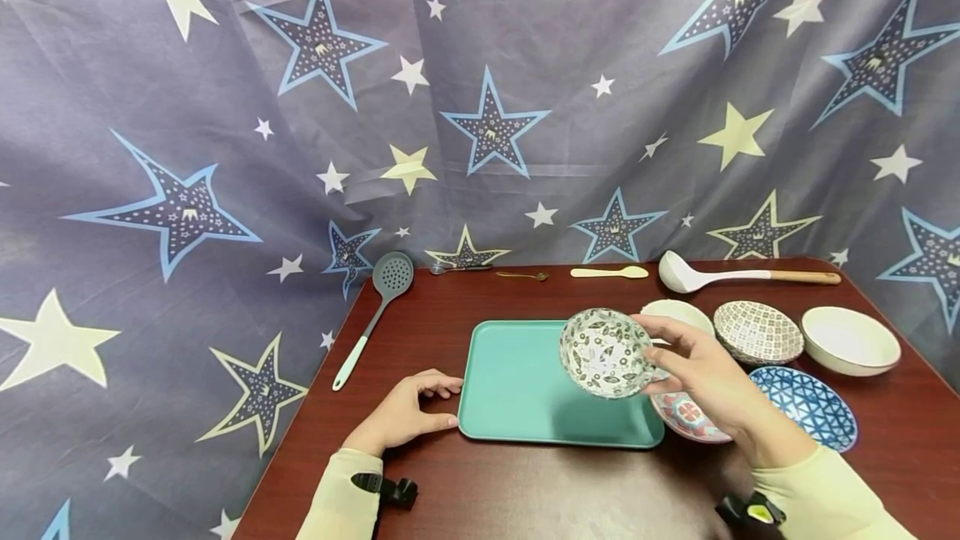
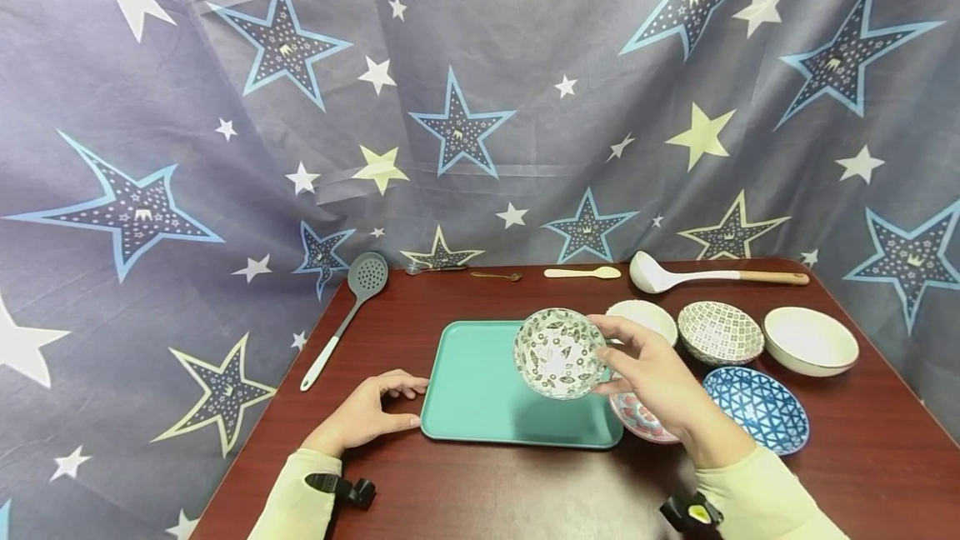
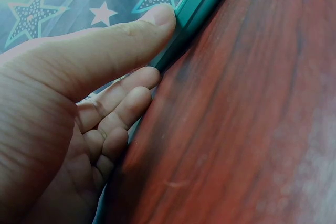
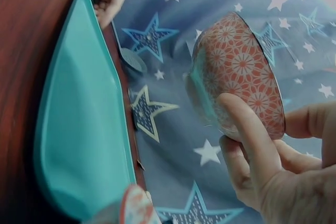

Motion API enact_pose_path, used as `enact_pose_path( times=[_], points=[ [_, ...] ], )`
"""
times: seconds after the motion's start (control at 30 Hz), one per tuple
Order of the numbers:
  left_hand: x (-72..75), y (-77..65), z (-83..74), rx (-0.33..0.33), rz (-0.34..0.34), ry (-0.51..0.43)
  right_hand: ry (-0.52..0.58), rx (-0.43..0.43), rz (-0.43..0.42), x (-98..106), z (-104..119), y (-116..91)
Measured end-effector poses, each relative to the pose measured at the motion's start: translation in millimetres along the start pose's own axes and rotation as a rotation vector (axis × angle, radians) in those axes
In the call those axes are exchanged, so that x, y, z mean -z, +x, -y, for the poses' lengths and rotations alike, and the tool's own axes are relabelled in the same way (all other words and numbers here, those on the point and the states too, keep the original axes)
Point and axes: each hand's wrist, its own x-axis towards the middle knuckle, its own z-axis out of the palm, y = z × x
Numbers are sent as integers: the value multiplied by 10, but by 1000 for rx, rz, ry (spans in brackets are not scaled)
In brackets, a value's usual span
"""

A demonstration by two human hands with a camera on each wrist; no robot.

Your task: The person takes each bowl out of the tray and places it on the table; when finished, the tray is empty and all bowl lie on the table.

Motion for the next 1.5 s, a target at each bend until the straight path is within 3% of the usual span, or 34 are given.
enact_pose_path(
  times=[0.23, 0.43, 0.6, 0.9, 1.3, 1.5],
  points=[
    [-18, -7, -5, -9, -1, 0, -27, 8, -59, 254, -16, -150],
    [-14, -8, -6, -17, 1, 7, 54, 29, -88, 499, -45, -290],
    [-5, -10, 9, -8, 5, 5, 130, 101, -88, 729, -93, -393],
    [2, -26, 3, 13, 8, -6, 214, 142, -163, 1116, -189, -627],
    [7, -32, 6, 12, 5, -1, 395, 304, -218, 1535, -373, -938],
    [1, -37, 4, -25, -3, 16, 529, 399, -254, 1773, -521, -1076]
  ],
)
